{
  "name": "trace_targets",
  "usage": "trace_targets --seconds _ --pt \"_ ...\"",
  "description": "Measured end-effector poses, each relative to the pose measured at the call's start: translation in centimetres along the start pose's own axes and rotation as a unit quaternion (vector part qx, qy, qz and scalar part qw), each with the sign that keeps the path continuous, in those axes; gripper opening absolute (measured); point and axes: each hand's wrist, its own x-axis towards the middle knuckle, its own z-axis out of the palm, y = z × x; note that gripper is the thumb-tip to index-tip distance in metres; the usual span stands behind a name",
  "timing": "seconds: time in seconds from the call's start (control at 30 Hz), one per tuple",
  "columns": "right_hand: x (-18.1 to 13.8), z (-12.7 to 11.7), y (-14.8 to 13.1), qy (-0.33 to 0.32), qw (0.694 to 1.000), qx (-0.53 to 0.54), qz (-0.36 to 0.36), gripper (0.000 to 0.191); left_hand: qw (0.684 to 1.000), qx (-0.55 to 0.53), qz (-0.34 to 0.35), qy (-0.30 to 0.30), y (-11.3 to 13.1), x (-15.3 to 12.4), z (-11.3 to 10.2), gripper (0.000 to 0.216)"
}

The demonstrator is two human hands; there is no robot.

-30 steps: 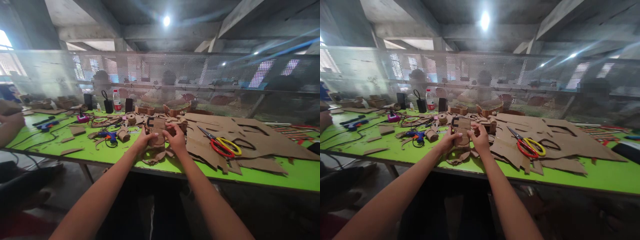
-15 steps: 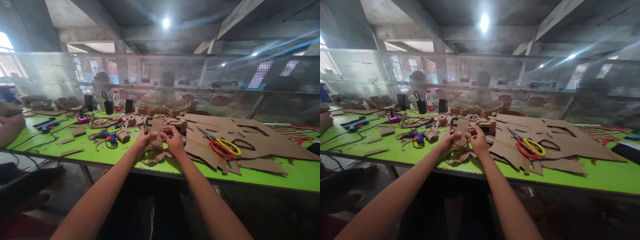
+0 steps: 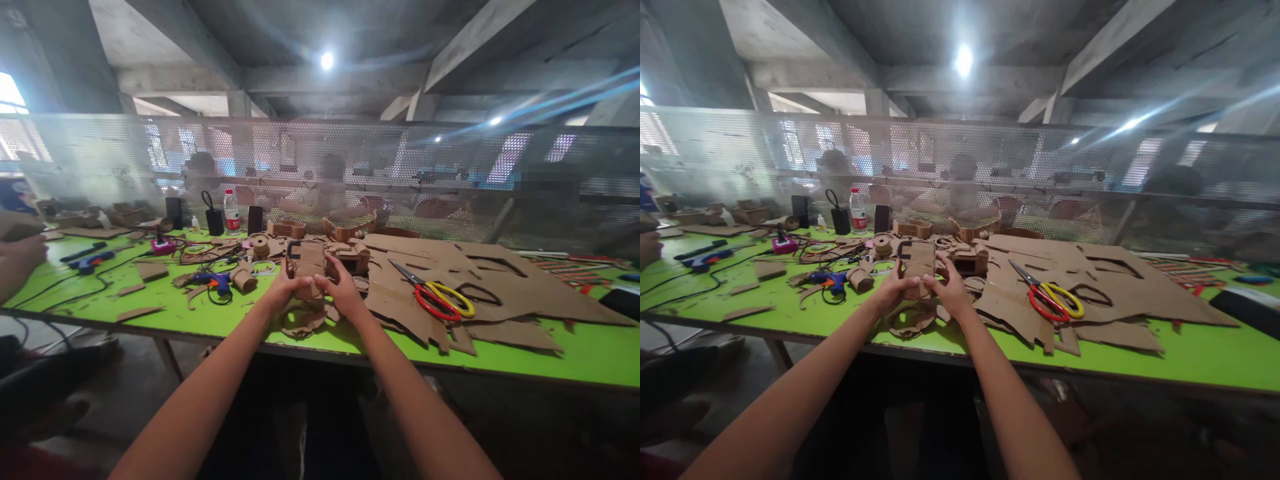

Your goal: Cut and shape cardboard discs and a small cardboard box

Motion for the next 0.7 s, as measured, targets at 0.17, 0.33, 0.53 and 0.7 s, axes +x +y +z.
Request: trace_targets --seconds 0.17,0.33,0.53,0.7 --pt "-0.01 0.0 -0.01 -0.008 1.0 0.005 -0.008 0.067 1.0 0.005 0.006 -0.004 -0.1 0.07 -0.09 0.08" --pt "-0.07 -0.03 0.13 -0.017 1.0 0.007 -0.009 0.065 1.0 0.012 0.009 0.002 -0.16 0.1 -0.34 0.079" --pt "-0.13 0.0 0.23 -0.015 1.0 0.017 0.007 0.073 1.0 0.018 0.002 0.01 -0.39 0.2 -0.54 0.074" --pt "-0.1 0.01 0.27 -0.016 0.999 0.026 0.023 0.076 1.0 0.006 0.003 0.017 -0.41 0.3 -0.46 0.065"
